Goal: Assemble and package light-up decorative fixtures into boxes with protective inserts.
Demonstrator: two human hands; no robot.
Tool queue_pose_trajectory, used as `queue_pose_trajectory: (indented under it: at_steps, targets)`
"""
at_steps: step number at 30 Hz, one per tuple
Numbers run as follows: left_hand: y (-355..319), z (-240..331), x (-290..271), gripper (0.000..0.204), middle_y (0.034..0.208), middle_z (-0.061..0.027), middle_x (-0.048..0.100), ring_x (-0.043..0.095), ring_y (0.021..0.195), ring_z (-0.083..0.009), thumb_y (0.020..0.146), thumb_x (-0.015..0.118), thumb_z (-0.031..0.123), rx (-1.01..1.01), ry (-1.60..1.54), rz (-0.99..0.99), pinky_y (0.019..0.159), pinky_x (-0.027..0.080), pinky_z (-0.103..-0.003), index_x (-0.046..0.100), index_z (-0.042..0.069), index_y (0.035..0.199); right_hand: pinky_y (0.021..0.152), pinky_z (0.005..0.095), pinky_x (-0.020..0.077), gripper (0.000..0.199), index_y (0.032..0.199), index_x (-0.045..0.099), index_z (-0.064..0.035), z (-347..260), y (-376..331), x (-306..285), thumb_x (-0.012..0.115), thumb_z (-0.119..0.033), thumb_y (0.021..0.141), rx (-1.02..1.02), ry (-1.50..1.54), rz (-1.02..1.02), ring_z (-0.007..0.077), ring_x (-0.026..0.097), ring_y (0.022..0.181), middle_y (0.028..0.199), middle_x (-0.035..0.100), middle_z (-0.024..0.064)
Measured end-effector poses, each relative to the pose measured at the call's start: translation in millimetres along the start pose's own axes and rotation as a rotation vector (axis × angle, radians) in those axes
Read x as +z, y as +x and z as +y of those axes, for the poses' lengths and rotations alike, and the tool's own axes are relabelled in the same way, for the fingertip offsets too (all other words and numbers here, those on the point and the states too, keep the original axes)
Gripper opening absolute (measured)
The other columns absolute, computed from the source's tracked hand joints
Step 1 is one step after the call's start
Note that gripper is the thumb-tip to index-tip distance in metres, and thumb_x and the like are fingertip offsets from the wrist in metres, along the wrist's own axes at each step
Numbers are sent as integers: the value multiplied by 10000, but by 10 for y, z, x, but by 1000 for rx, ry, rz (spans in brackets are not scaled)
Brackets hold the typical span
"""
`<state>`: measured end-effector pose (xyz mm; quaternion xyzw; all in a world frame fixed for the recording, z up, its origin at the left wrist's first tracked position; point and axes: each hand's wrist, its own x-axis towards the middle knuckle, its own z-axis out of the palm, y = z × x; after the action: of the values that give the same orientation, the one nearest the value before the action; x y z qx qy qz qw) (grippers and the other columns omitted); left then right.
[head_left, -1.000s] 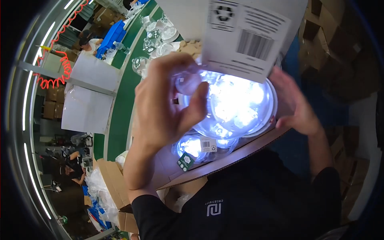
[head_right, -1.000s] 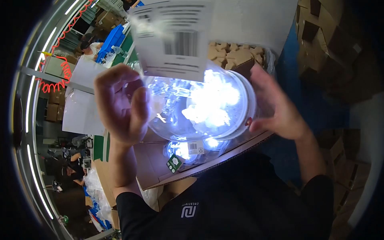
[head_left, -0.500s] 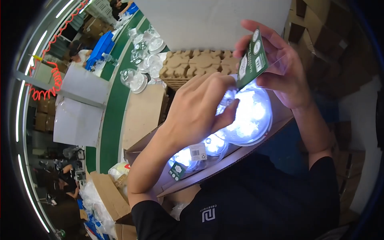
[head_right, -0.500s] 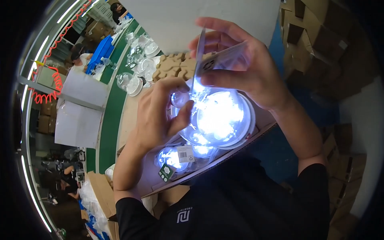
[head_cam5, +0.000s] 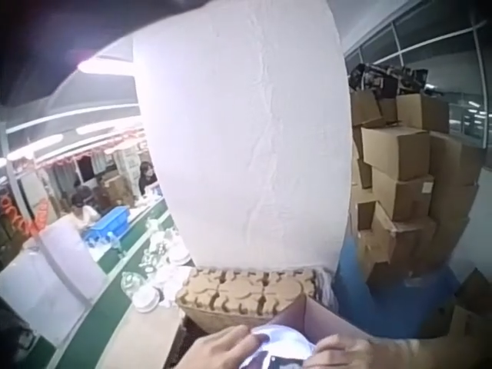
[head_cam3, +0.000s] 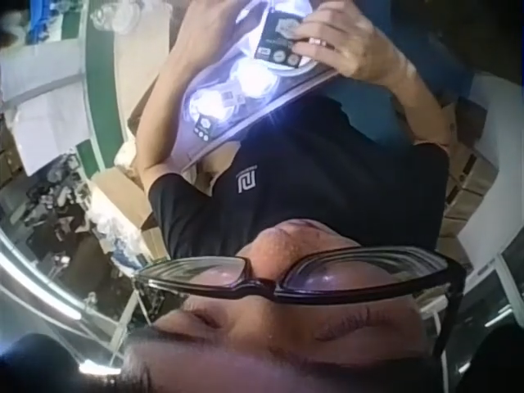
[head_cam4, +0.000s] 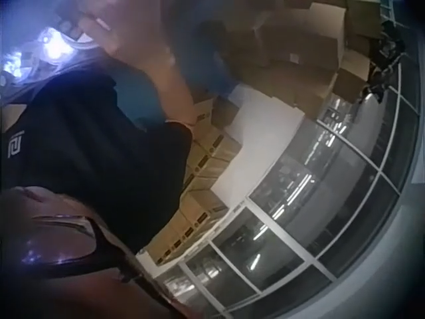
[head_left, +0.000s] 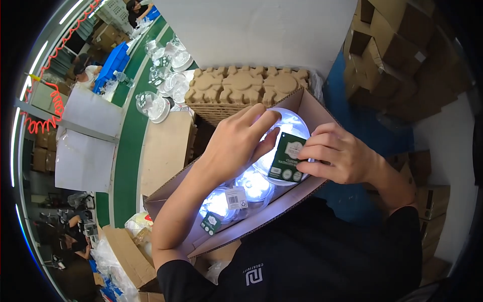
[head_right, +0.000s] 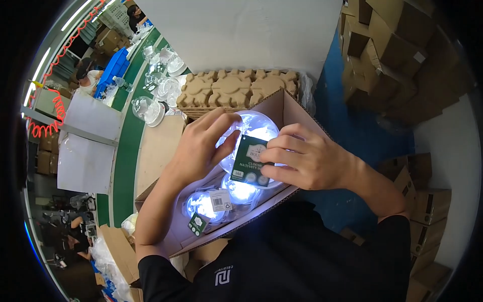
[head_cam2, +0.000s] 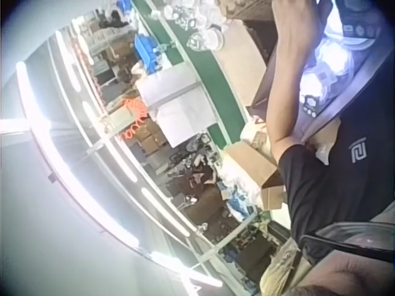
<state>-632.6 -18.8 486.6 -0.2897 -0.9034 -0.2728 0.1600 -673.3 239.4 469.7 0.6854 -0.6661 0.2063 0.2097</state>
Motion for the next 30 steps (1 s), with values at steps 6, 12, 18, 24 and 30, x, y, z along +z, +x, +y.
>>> queue_pose_trajectory:
  at_steps: [6,12,18,24,30]
  targets:
    - [-84,-116,319,243,854,-116,565,617,750,-308,867,690,56,-18,-6,-65,647,519,-419,652,81,1106,895,407,513,309,1018,682,-69,7,-171,-1,761,-286,812,192,229,-85,265,582,1037,1119,628,77]
    - [-201,-260,686,316,834,-103,546,607,717,-278,855,694,52,13,26,-144,626,520,-403,670,114,1164,869,415,520,378,1024,679,-31,316,-345,83,750,-352,838,376,361,39,302,609,1013,1084,637,117]
    - [-417,-437,1030,393,895,-123,555,620,742,-311,841,709,84,-115,27,-263,628,529,-434,649,130,1227,864,380,523,283,977,685,-36,481,-566,373,776,-258,825,567,238,149,270,625,994,1064,655,89]
    - [-404,-520,1359,330,852,-149,562,613,709,-341,855,684,22,-114,-20,-255,622,501,-449,656,55,1183,861,372,512,193,946,695,-15,500,-663,546,743,-181,860,586,199,102,246,640,984,1016,679,75]
    - [-471,-642,1652,349,881,-157,570,622,734,-338,859,691,51,-146,-22,-286,629,523,-446,641,70,1204,873,364,489,179,953,701,-23,530,-678,588,737,-174,864,595,229,100,231,644,961,1002,685,72]
